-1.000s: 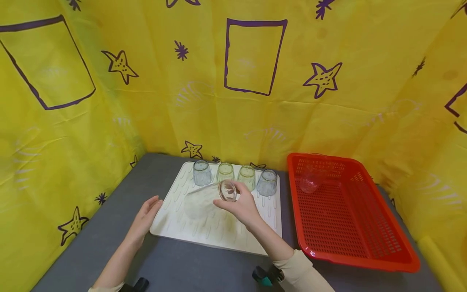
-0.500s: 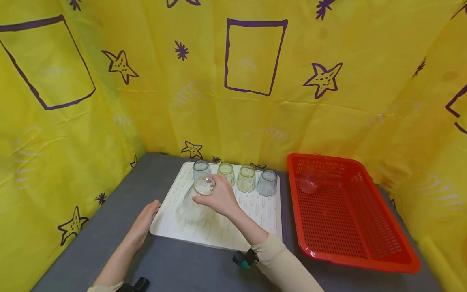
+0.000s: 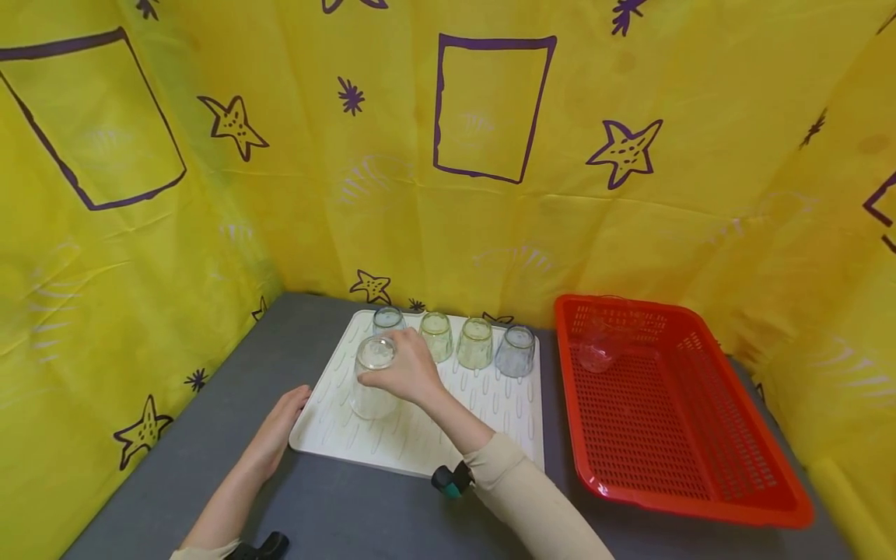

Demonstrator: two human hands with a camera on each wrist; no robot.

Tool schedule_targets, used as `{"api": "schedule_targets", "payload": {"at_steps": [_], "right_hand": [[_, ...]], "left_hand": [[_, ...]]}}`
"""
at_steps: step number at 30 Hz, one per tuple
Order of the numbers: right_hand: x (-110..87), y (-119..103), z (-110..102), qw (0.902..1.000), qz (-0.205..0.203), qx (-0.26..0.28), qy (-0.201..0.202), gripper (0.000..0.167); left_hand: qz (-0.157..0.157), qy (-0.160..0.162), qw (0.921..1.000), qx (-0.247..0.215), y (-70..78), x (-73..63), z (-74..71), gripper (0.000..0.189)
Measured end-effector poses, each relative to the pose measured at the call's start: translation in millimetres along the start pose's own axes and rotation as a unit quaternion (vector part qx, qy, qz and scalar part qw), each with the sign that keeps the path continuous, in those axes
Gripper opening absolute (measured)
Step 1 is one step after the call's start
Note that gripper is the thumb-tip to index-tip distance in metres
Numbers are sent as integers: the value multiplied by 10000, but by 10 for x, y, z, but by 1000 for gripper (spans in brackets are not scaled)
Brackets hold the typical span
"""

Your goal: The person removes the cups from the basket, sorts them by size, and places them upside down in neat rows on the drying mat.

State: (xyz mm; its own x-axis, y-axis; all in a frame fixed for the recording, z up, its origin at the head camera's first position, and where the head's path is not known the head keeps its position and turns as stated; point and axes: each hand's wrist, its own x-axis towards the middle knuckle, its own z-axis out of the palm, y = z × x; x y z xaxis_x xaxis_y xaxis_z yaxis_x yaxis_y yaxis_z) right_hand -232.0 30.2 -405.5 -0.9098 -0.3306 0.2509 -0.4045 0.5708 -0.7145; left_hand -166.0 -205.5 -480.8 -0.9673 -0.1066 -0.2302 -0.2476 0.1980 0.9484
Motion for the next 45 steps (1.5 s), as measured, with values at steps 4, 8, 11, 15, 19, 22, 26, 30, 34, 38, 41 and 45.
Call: {"api": "schedule_targets", "payload": {"at_steps": [4,8,11,15,19,22,26,30,34,38,41,45], "right_hand": [[27,-5,36,10000,47,20,-40,60],[44,-8,77,9999,100,65,-47,63],[47,-3,112,9998,130,116,-76,65],[43,3,144,9995,217,210,-119,67],[30,9,145,9993,254,266,-101,68],[16,14,140,9991,252,319,-102,70],[-19,24,130,9986,297,396,-206,77],[-64,36,102,9981,279,421,-357,81],[-120,46,24,9970,278,585,-414,83],[-176,74,-77,9955,406,738,-439,85],[-228,97,-170,9945,531,811,-408,84],[-319,129,-325,9933,675,893,-292,82]], "left_hand": [[-29,5,10000,13,-13,8,5,71],[-18,17,10000,-16,-20,10,8,69],[-7,11,10000,-29,-16,5,11,67],[-3,19,10000,21,-5,-3,16,65],[46,7,9999,106,-9,0,32,66],[113,-12,9998,141,-24,7,39,68],[178,-61,9997,162,-40,9,41,71],[191,-56,9995,227,-49,-1,34,72],[212,-22,9994,280,-50,-13,29,72],[230,-4,9992,328,-48,-17,30,71],[258,6,9991,345,-47,-21,34,71],[290,-11,9989,365,-47,-21,42,72]]}}
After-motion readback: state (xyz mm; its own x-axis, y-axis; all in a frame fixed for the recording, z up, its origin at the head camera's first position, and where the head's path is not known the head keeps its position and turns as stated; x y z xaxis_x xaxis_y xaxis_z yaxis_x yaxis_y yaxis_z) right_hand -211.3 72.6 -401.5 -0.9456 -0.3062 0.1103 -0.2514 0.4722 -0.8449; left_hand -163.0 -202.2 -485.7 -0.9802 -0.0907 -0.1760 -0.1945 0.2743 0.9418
